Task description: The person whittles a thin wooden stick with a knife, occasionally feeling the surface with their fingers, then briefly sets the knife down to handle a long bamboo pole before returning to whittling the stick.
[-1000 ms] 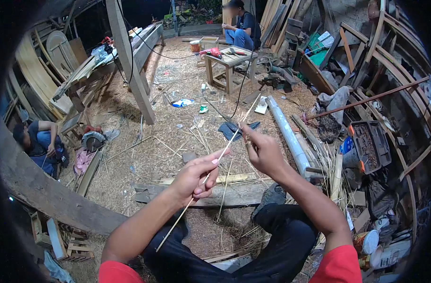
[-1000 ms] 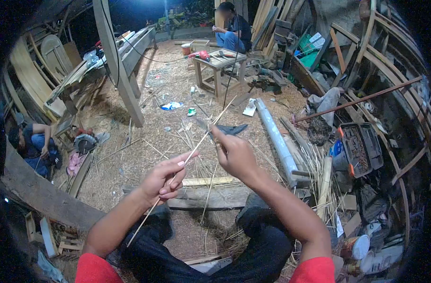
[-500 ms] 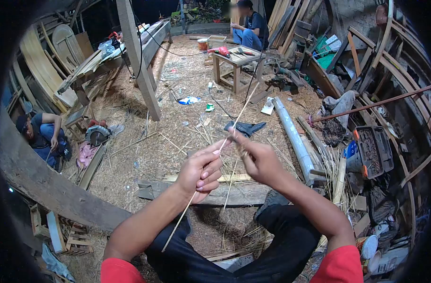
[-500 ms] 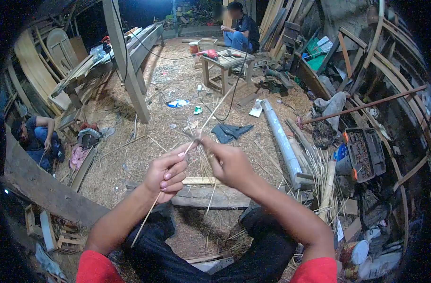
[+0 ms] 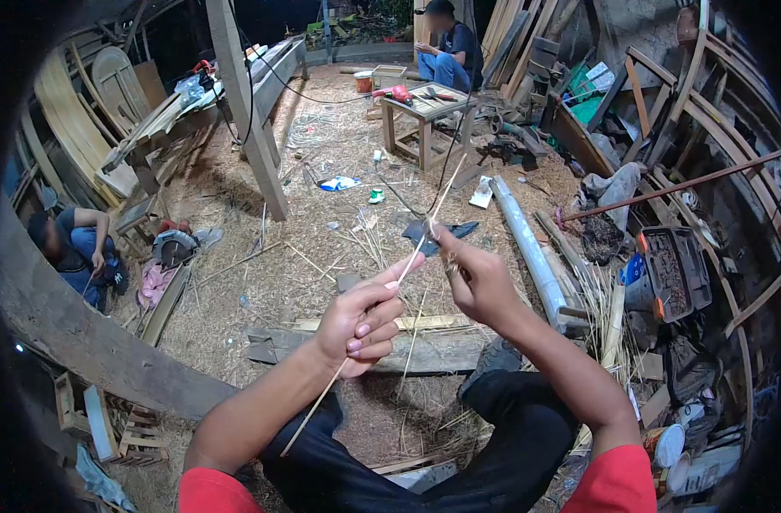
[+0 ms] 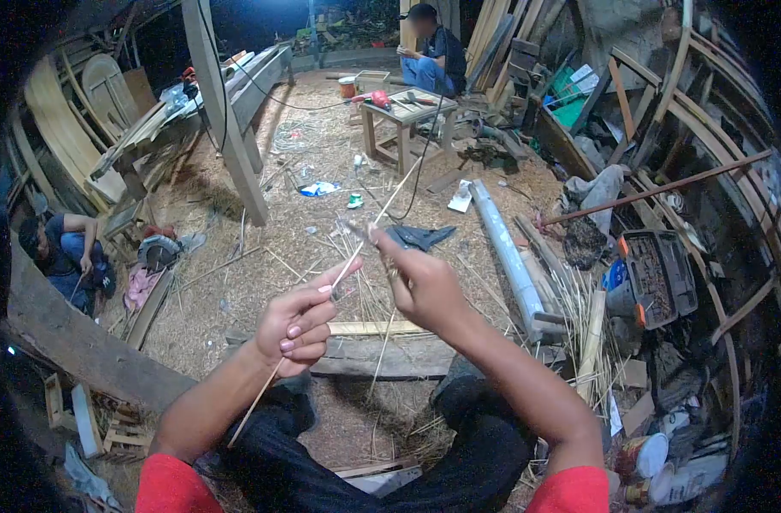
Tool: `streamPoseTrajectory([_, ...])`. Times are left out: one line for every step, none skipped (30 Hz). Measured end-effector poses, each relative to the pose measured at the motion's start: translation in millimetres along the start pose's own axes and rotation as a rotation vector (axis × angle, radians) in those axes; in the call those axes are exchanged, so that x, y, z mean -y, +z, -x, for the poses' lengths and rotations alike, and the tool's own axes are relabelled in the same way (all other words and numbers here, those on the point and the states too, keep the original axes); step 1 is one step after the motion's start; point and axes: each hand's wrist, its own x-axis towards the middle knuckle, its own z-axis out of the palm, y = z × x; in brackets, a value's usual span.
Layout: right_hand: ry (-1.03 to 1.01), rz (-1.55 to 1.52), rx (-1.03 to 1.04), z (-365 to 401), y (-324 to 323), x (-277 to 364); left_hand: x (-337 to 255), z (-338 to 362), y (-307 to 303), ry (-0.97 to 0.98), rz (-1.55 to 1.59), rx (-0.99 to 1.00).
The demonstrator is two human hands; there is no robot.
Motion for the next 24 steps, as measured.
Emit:
streamPoseTrajectory([0.067, -0.002, -0.004, -1.9, -2.4, -2.5, 1.2, -0.2, 0.6, -0.014, -0.013, -0.006])
streamPoseTrajectory([0.135, -0.004, -0.009, -4.1, -5.0, -5.9, 2.0, 0.0, 0.7, -0.031, -0.027, 0.008])
streamPoseTrajectory([0.19, -0.041, -0.038, -5.3, -4.5, -17.1, 2.8, 0.7, 0.3, -0.047, -0.04, 0.022])
streamPoseTrajectory([0.16, -0.03, -0.081, -6.1, -3.5, -30.5, 3.5, 0.8, 0.1, -0.062, -0.051, 0.037])
streamPoseTrajectory([0.13, -0.018, -0.123, -6.4, -2.2, -44.5, 4.2, 0.2, 0.1, -0.066, -0.067, 0.027])
streamPoseTrajectory([0.1, -0.006, -0.166, -6.6, -2.1, -52.3, 4.8, -0.6, 0.0, -0.071, -0.082, 0.016])
streamPoseTrajectory([0.145, 0.026, -0.169, -5.3, -2.8, -59.0, 5.5, -1.1, -0.3, -0.074, -0.097, 0.005])
streamPoseTrajectory([0.19, 0.058, -0.171, -3.9, -3.6, -65.7, 6.5, -0.8, -1.3, -0.094, -0.092, 0.025])
streamPoseTrajectory([0.264, 0.053, -0.18, -7.2, -9.0, -65.9, 7.9, -0.3, -2.7, -0.115, -0.089, 0.044])
streamPoseTrajectory([0.314, 0.025, -0.199, -7.9, -16.5, -66.3, 10.4, -0.3, -2.5, -0.138, -0.084, 0.064])
streamPoseTrajectory([0.362, -0.003, -0.219, -9.0, -24.3, -66.0, 12.9, 2.2, 1.8, -0.158, -0.122, 0.045])
streamPoseTrajectory([0.411, -0.032, -0.24, -10.2, -32.2, -64.9, 13.8, 0.0, 3.4, -0.143, -0.127, 0.024])
streamPoseTrajectory([0.369, -0.035, -0.285, -6.7, -31.6, -70.4, 14.7, -1.5, 4.5, -0.123, -0.131, -0.001])
streamPoseTrajectory([0.324, -0.043, -0.325, -4.7, -28.4, -72.5, 14.6, -1.2, 4.3, -0.097, -0.133, -0.032])
streamPoseTrajectory([0.31, -0.122, -0.216, 0.6, -24.7, -66.6, 12.2, -2.8, -1.3, -0.067, -0.19, -0.048])
streamPoseTrajectory([0.198, -0.106, -0.113, 5.1, -20.2, -52.3, 11.4, -3.8, -3.5, -0.04, -0.194, -0.073])
streamPoseTrajectory([0.086, -0.087, -0.015, 9.3, -14.1, -35.2, 10.7, -5.4, -4.4, -0.015, -0.2, -0.096])
streamPoseTrajectory([-0.061, -0.108, 0.022, 13.6, -5.3, -16.4, 9.8, -6.7, -4.3, 0.009, -0.208, -0.116])
streamPoseTrajectory([-0.207, -0.128, 0.06, 17.0, 1.5, 0.2, 9.5, -7.2, -3.4, 0.01, -0.21, -0.136])
streamPoseTrajectory([-0.182, -0.088, 0.092, 18.8, 2.1, 12.9, 9.5, -7.2, -2.5, 0.014, -0.199, -0.175])
streamPoseTrajectory([-0.158, -0.047, 0.126, 19.9, 1.4, 24.3, 9.8, -6.7, -1.6, 0.019, -0.186, -0.214])
streamPoseTrajectory([-0.133, -0.005, 0.161, 20.1, 0.7, 30.0, 9.7, -5.7, -0.9, 0.023, -0.172, -0.253])
streamPoseTrajectory([-0.092, 0.074, 0.215, 16.7, -3.4, 27.4, 8.5, -4.3, 0.2, 0.035, -0.184, -0.218])
streamPoseTrajectory([-0.044, 0.064, 0.151, 12.5, -5.9, 21.3, 7.3, -2.9, 2.1, 0.046, -0.195, -0.183])
